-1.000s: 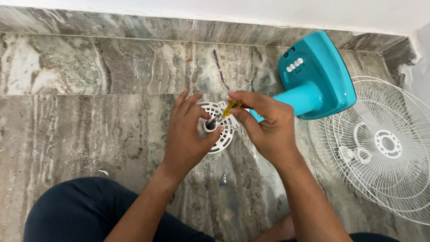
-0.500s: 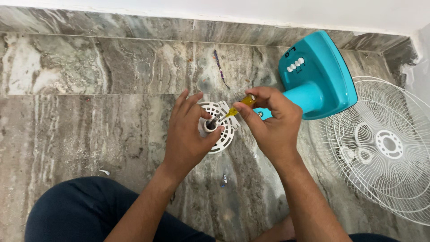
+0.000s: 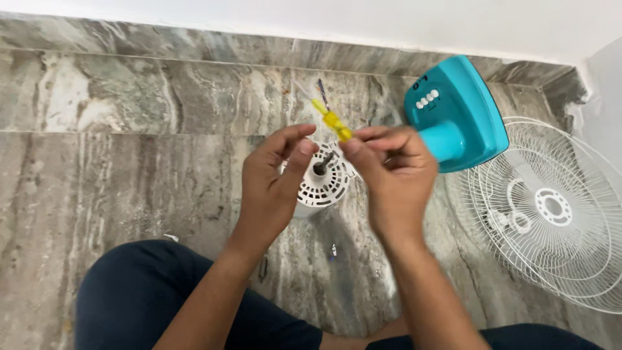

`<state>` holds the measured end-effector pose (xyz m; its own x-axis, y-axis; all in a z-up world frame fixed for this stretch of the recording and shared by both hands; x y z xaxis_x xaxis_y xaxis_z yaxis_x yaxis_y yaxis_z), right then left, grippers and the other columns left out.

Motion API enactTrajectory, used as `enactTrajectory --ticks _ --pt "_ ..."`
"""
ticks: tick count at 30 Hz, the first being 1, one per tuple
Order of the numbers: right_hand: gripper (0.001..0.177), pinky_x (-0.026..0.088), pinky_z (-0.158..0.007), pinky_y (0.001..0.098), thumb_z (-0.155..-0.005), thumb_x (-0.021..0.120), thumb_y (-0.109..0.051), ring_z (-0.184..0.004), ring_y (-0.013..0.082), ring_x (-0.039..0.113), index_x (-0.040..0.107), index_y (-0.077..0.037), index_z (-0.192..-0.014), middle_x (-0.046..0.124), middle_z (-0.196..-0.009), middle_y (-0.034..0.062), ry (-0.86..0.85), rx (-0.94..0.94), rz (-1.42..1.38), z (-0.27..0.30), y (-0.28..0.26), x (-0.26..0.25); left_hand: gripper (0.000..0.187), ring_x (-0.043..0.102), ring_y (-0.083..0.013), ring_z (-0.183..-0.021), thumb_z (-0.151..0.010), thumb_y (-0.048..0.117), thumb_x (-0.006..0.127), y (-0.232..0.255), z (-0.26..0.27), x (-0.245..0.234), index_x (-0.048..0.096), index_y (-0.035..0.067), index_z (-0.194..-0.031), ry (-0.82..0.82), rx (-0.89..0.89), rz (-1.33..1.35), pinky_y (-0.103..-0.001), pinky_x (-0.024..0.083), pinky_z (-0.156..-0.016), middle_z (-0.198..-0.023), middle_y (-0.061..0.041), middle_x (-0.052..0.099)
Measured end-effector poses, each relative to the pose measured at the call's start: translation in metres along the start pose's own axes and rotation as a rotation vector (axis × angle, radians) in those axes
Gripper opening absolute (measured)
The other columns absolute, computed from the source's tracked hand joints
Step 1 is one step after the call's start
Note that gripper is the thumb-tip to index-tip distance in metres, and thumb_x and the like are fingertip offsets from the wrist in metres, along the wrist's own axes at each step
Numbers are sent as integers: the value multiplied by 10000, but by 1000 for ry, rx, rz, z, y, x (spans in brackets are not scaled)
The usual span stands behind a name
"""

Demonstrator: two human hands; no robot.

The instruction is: The person sits on the floor and uses a yellow screwdriver to loosen and remove screws from the white motor housing of a teal electric fan. They then detach the motor housing from the fan's neck and set the screwdriver aside.

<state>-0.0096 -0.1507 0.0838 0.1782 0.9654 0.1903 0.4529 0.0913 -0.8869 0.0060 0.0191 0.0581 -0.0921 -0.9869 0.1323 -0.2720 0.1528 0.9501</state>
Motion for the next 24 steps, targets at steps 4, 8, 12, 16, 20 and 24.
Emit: enactTrajectory --ticks 4,8,12,16,20,24 --pt "183 604 -800 274 -919 765 75 -882 141 713 605 -13 -906 742 -1035 151 9 126 -52 21 8 44 289 676 -75 -933 -1045 191 648 5 3 -22 691 -32 -1223 34 -33 205 -241 551 -829 -1030 -47 749" --pt "150 590 -729 258 -904 778 28 -793 124 704 635 -5 -874 762 -927 122 -37 287 -36 35 25 88 255 691 -72 -879 -1008 158 679 4 4 -63 697 -39 -1169 108 -28 94 -231 563 -775 -999 -50 761" --pt "154 572 -682 237 -876 778 -26 -759 98 687 690 2 -999 746 -882 83 -67 384 74 49 59 122 239 704 -102 -760 -949 150 701 -8 9 -116 729 -20 -1114 156 -240 -92 -246 575 -688 -899 -81 767" --pt "184 581 -677 236 -891 763 -68 -756 91 705 742 38 -1040 772 -864 76 -168 450 167 58 112 152 259 746 -147 -700 -868 148 738 -28 0 -164 729 -18 -1066 133 -332 -453 -283 568 -625 -849 -104 780" --pt "172 557 -645 238 -888 764 -97 -694 96 697 776 35 -998 769 -802 72 -245 526 298 69 172 164 311 765 -161 -685 -814 144 785 -68 -19 -207 706 -23 -1064 77 -474 -591 -305 569 -616 -821 -121 770" --pt "131 560 -622 249 -853 789 -92 -667 97 696 791 7 -938 776 -784 66 -254 526 380 83 209 167 331 761 -206 -667 -777 137 805 -117 -33 -231 699 -14 -1052 12 -632 -484 -387 564 -609 -802 -152 765"
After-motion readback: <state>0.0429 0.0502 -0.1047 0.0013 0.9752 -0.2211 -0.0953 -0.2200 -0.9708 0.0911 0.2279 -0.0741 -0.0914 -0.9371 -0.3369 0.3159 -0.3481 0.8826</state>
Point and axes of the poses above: each hand's wrist, its own z-axis away from the middle knuckle, its own x-axis out of the palm, y = z × x, the point moved 3 cm from there along -z, towards the middle knuckle
